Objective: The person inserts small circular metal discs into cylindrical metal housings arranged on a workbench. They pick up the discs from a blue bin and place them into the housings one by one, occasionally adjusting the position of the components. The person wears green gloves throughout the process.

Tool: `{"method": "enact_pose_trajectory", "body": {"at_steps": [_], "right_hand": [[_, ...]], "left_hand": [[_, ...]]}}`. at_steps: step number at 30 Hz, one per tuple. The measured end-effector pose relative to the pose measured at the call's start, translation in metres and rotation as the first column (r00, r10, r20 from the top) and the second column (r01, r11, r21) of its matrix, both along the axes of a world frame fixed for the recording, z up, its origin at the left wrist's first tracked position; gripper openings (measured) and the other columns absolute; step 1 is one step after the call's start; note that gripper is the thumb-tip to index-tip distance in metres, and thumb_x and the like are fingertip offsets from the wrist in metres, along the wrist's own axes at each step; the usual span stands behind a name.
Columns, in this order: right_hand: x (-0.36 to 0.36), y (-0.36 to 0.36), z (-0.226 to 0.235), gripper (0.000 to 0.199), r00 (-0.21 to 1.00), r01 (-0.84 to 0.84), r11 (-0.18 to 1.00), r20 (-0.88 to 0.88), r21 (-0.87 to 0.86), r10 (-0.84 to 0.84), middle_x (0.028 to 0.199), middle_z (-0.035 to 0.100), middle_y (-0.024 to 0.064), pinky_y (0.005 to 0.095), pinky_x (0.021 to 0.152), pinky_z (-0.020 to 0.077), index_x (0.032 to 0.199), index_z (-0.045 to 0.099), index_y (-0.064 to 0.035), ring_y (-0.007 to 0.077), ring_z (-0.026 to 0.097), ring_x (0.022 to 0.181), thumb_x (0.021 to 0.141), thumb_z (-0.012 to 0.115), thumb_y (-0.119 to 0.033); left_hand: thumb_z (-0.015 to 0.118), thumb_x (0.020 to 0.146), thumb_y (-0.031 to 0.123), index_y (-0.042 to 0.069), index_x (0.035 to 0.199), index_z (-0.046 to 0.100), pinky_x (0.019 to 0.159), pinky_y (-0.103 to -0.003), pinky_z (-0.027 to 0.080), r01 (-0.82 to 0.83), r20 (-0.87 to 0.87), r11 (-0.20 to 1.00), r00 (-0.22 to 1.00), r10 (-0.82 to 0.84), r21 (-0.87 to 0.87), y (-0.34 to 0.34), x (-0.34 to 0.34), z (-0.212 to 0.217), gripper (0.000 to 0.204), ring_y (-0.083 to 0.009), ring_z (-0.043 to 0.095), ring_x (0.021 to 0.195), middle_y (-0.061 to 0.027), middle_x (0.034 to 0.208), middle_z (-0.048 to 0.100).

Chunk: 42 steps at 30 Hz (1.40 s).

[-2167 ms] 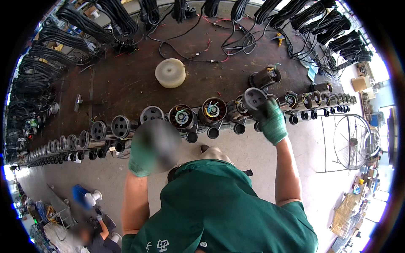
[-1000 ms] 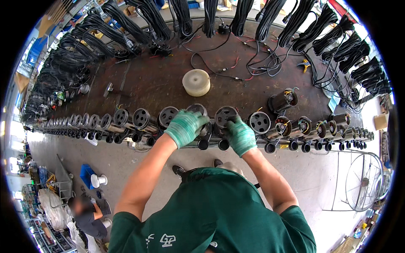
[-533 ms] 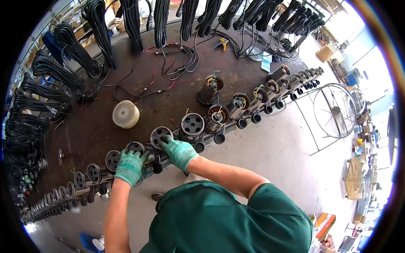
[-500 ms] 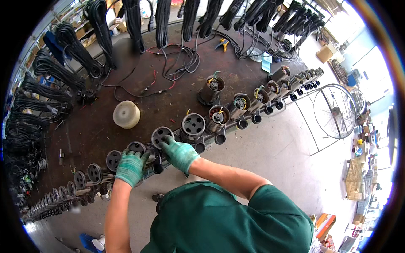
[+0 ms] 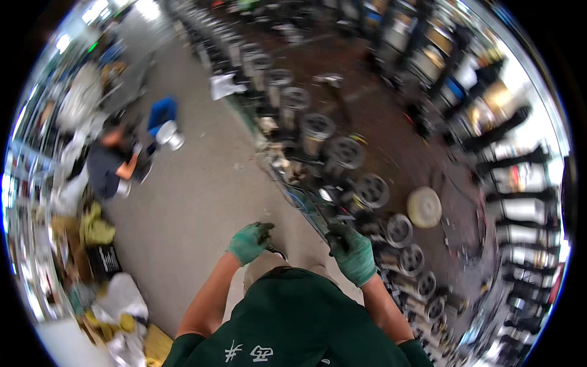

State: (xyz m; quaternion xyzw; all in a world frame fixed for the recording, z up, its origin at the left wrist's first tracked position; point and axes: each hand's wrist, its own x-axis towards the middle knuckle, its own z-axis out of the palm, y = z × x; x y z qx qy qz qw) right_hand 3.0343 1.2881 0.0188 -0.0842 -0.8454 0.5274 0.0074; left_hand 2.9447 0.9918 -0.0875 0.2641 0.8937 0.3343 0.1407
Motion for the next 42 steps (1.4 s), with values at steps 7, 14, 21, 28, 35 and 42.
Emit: {"method": "enact_pose_trajectory", "body": {"at_steps": [7, 14, 21, 28, 35, 42], "right_hand": [[-0.163, -0.131, -0.018, 0.029, 0.913, -0.4, 0.916, 0.105, 0.031, 0.395, 0.099, 0.074, 0.0163, 0.0339, 0.069, 0.0559, 0.123, 0.07, -0.0047, 0.0223, 0.069, 0.071, 0.094, 0.069, -0.009], [-0.314, -0.232, -0.059, 0.032, 0.798, -0.589, 0.807, 0.137, -0.026, 0.587, 0.101, 0.073, 0.0132, 0.0322, 0.069, 0.0585, 0.128, 0.066, -0.0026, 0.0177, 0.07, 0.076, 0.097, 0.067, -0.011], [-0.513, -0.318, -0.11, 0.033, 0.796, -0.534, 0.842, 0.288, -0.081, 0.533, 0.104, 0.074, 0.0185, 0.038, 0.076, 0.0573, 0.127, 0.066, -0.0055, 0.0276, 0.072, 0.08, 0.095, 0.068, -0.014], [-0.733, -0.427, -0.118, 0.03, 0.705, -0.705, 0.7, 0.222, 0.114, 0.674, 0.106, 0.072, 0.0198, 0.0406, 0.084, 0.0574, 0.123, 0.069, -0.0033, 0.034, 0.072, 0.092, 0.094, 0.067, -0.01], [-0.905, -0.517, -0.147, 0.029, 0.607, -0.787, 0.556, 0.181, 0.268, 0.774, 0.117, 0.068, 0.0211, 0.0439, 0.094, 0.0545, 0.118, 0.071, -0.0041, 0.0398, 0.068, 0.103, 0.091, 0.066, -0.013], [-1.029, -0.602, -0.189, 0.027, 0.643, -0.764, 0.56, 0.309, 0.322, 0.7, 0.115, 0.067, 0.02, 0.0435, 0.089, 0.0556, 0.116, 0.071, -0.0045, 0.0383, 0.068, 0.098, 0.092, 0.067, -0.014]], "left_hand": [[0.065, 0.092, 0.031, 0.013, 0.132, 0.065, 0.095, -0.045, 0.054, -0.546, 0.317, 0.748, 0.682, 0.659, -0.378, -0.228, 0.037, -0.112, 0.044, -0.0368, 0.068, 0.107, -0.0175, 0.115, 0.072], [0.069, 0.093, 0.028, 0.012, 0.131, 0.065, 0.08, -0.039, 0.056, -0.741, 0.471, 0.544, 0.345, 0.812, -0.394, -0.314, 0.048, -0.184, 0.041, -0.0274, 0.069, 0.089, -0.0141, 0.097, 0.071], [0.067, 0.095, 0.013, 0.014, 0.131, 0.062, 0.064, -0.038, 0.056, -0.919, 0.783, -0.025, -0.349, 0.515, -0.393, -0.364, 0.028, -0.241, 0.037, -0.0198, 0.068, 0.075, -0.008, 0.091, 0.07], [0.071, 0.095, 0.012, 0.004, 0.123, 0.067, 0.08, -0.046, 0.06, -0.884, 0.713, -0.263, -0.467, 0.523, -0.386, -0.343, -0.024, -0.224, 0.029, -0.0277, 0.072, 0.092, -0.0135, 0.102, 0.073], [0.079, 0.09, 0.026, -0.003, 0.131, 0.065, 0.092, -0.035, 0.057, -0.939, 0.86, -0.153, -0.343, 0.378, -0.308, -0.361, -0.127, -0.315, 0.051, -0.0203, 0.07, 0.101, -0.0148, 0.117, 0.074], [0.067, 0.098, 0.017, 0.012, 0.121, 0.062, 0.064, -0.045, 0.057, -0.801, 0.834, -0.301, -0.551, 0.032, -0.517, -0.481, -0.368, -0.311, 0.024, -0.0262, 0.069, 0.077, -0.0076, 0.09, 0.069]]}}
